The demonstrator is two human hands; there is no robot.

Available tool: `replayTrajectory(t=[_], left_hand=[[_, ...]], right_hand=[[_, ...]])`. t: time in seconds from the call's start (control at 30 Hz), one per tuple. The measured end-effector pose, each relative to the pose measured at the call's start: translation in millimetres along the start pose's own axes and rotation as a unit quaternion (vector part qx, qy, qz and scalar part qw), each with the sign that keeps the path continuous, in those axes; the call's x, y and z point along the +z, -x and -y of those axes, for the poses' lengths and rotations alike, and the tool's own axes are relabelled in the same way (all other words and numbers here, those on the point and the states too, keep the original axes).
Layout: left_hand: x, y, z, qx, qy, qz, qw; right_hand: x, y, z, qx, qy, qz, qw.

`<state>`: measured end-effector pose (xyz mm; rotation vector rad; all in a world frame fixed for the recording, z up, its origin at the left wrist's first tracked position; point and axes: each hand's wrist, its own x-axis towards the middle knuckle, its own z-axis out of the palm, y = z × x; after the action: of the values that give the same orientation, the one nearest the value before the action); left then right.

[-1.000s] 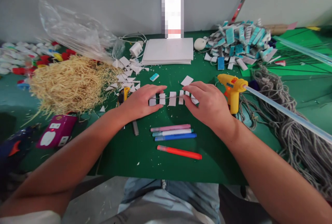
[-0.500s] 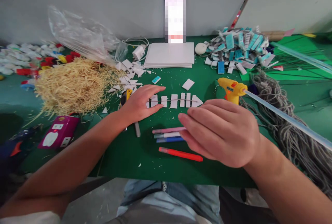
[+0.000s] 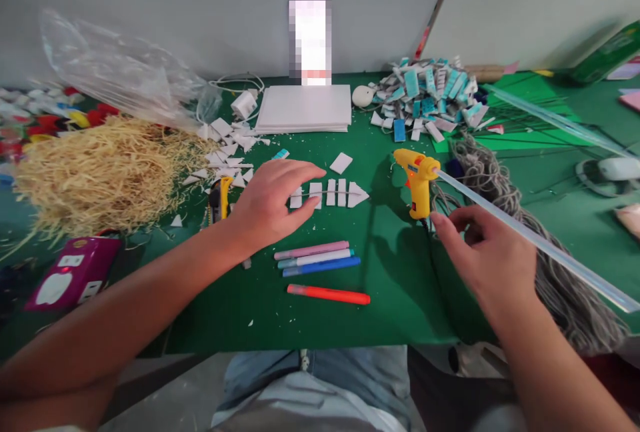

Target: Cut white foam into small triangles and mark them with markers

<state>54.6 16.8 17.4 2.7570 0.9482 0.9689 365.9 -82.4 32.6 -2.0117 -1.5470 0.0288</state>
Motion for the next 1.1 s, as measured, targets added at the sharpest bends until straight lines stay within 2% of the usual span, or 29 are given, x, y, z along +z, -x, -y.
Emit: replayTrajectory(t=[0.03, 0.07, 0.1, 0.2, 0.3, 0.47, 0.63, 0.73, 0.8, 0.87, 0.93, 1.1], left_hand=[[4.7, -8, -4, -0.003, -0.005, 0.007, 1.0], [10.1, -15, -7, -0.014, -0.009, 0.018, 1.0], [15.9, -22, -9, -0.026, -0.014, 0.033, 0.999], [31.9, -37, -10, -0.059, -0.012, 0.08, 0.995], [40.8, -40, -8, -0.062, -0.006, 0.101, 0.993], [42.6, -34, -8, -0.042, -0.006, 0.096, 0.995], [44.5, -29, -7, -0.027, -0.013, 0.066, 0.997], [44.2, -28, -10, -0.004, 0.008, 0.034, 0.999], [41.5, -29, -17, 0.017, 0.043, 0.012, 0.999], [37.3, -29, -27, 0.022, 0.076, 0.002, 0.997], [33.5, -28, -37, 0.021, 0.098, 0.009, 0.995], [35.2, -25, -48, 0.043, 0.113, 0.047, 0.992]], right_hand=[[2, -7, 2, 0.079, -0.004, 0.057, 0.995], [4, -15, 6, 0.121, -0.016, 0.084, 0.989], [8, -23, 11, 0.136, -0.039, 0.097, 0.985], [20, -42, 23, 0.124, -0.103, 0.127, 0.979], [32, -52, 23, 0.125, -0.105, 0.155, 0.974], [42, -56, 12, 0.166, -0.2, 0.192, 0.946], [48, -56, 13, 0.184, -0.195, 0.174, 0.948], [44, -52, 19, 0.168, -0.201, 0.147, 0.954], [40, -46, 25, 0.12, -0.235, 0.132, 0.956], [36, -40, 31, 0.073, -0.295, 0.048, 0.951], [34, -35, 37, 0.044, -0.328, 0.035, 0.943], [37, -30, 40, 0.037, -0.371, 0.145, 0.916]])
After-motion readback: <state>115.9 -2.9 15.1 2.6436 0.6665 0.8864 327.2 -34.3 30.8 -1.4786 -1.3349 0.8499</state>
